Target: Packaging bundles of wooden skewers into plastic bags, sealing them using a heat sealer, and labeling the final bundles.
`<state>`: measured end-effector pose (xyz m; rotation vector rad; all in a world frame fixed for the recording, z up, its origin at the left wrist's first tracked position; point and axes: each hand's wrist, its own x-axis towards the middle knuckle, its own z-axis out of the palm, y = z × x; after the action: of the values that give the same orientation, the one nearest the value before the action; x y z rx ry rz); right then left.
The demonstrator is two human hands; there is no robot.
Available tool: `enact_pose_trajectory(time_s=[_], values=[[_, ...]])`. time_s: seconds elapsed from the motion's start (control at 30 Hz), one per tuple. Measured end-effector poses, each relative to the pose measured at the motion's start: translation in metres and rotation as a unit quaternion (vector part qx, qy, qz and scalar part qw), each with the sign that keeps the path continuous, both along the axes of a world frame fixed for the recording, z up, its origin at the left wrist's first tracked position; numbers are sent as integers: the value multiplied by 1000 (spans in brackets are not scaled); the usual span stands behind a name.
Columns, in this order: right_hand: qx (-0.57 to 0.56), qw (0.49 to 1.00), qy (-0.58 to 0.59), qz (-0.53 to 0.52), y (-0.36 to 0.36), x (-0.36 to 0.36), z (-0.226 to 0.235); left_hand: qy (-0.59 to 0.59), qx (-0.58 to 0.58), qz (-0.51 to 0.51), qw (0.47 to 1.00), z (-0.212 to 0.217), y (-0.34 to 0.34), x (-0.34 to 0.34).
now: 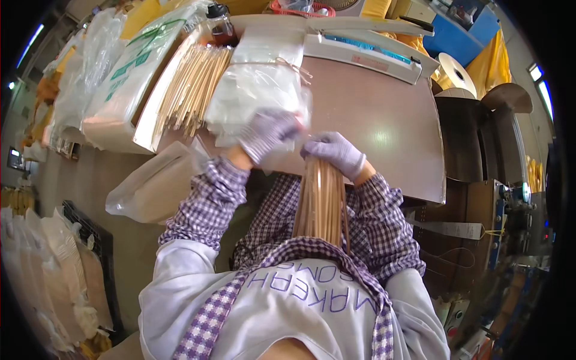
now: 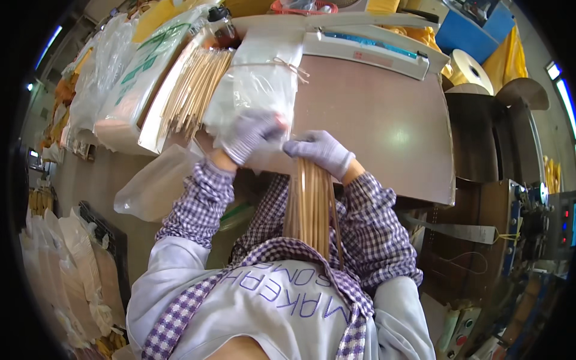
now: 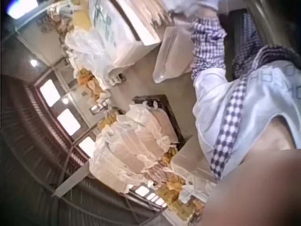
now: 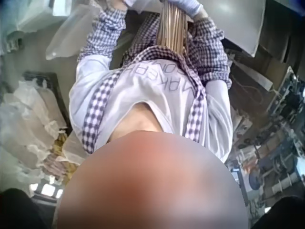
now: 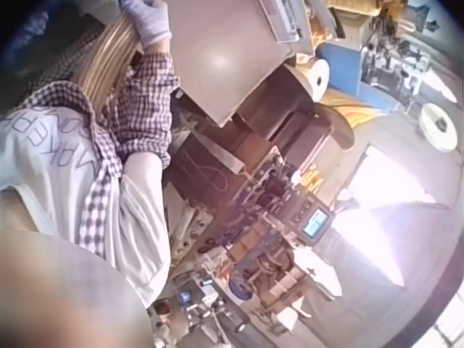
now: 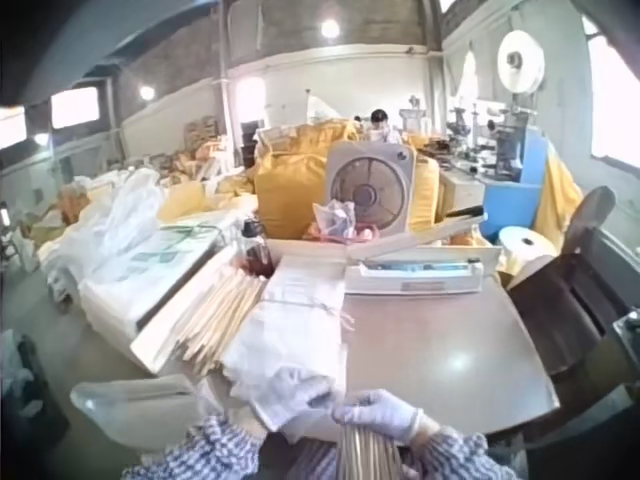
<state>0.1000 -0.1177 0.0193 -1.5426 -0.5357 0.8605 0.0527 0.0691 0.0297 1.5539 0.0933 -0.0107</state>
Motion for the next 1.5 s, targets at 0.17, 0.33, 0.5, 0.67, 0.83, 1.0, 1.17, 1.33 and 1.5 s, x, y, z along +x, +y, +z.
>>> enact_pose_trajectory(time_s=[0.17,0.33,0.5,0.67,0.83,1.0,1.17,1.33,1.5], values=[[-105,994,-19,-29,20,2,-7,0,-113,111,987,-9,-4,-16],[-53,996,44,-53,10,2,-3,-230,376,173,881,-39,-9,-59],[-110,993,20,-29,7,-3,-6,14,-491,328,807,-26,15,-37],[276,958,52,59,-21,-3,-7,34,27,265,963,-16,9,-22],[150,985,70,-43,1,-23,25,-172,9,149,974,6,-44,-41],[239,958,99,-124,-46,-45,-85,-375,329,-110,860,-12,-76,-99],[206,920,137,-304,-65,-161,-71,-284,239,-188,910,-71,-77,-147],[237,886,244,-314,-47,-86,-19,-115,106,-34,987,-24,-66,-45],[350,848,-72,-391,-34,-23,33,-486,334,-137,796,105,-103,-18]])
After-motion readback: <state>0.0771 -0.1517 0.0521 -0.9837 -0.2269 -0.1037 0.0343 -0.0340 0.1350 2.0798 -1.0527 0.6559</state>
